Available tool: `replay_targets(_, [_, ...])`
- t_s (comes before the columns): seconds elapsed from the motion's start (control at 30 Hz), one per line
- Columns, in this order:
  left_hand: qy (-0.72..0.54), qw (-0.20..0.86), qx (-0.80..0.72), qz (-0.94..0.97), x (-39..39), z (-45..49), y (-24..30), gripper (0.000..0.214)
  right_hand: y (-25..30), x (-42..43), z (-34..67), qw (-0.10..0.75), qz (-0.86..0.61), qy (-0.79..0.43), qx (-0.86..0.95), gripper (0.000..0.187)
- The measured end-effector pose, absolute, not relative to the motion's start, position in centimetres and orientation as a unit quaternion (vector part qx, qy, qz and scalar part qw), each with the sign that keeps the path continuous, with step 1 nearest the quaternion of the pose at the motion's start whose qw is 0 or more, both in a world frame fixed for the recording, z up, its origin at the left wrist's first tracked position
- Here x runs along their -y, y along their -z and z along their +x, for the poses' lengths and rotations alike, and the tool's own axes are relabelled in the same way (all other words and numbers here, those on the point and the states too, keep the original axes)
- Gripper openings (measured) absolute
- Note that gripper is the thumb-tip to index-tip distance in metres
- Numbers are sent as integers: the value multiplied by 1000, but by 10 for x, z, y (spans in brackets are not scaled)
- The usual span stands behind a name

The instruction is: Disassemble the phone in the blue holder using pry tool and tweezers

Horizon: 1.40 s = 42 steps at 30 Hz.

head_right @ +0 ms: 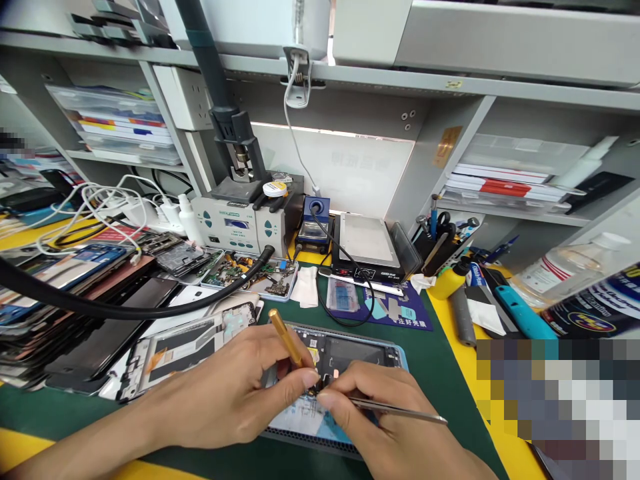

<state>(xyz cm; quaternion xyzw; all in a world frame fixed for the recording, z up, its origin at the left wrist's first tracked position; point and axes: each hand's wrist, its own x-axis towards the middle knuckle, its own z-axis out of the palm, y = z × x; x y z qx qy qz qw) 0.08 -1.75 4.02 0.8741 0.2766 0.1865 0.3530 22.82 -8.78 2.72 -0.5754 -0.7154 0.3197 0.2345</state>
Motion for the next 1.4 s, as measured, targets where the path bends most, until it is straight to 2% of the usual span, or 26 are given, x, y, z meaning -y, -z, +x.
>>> replay_targets(0.23, [-208, 395, -293, 845, 19, 0, -39, 28, -24, 89, 229, 230, -580, -315, 715, 27])
replay_targets(0.43, [-196, 465, -293, 812, 19, -1, -40, 15, -24, 89, 230, 221, -574, -329, 716, 28])
replay_targets(0.67, [-233, 460, -267, 814, 18, -1, -39, 24, -25, 89, 229, 214, -579, -333, 713, 30])
replay_targets(0.97, [-245, 419, -270, 832, 19, 1, -39, 22, -26, 86, 229, 208, -583, -324, 716, 30])
replay_targets(1.4, [-189, 396, -331, 835, 19, 1, -37, 19, -26, 88, 231, 208, -573, -328, 722, 28])
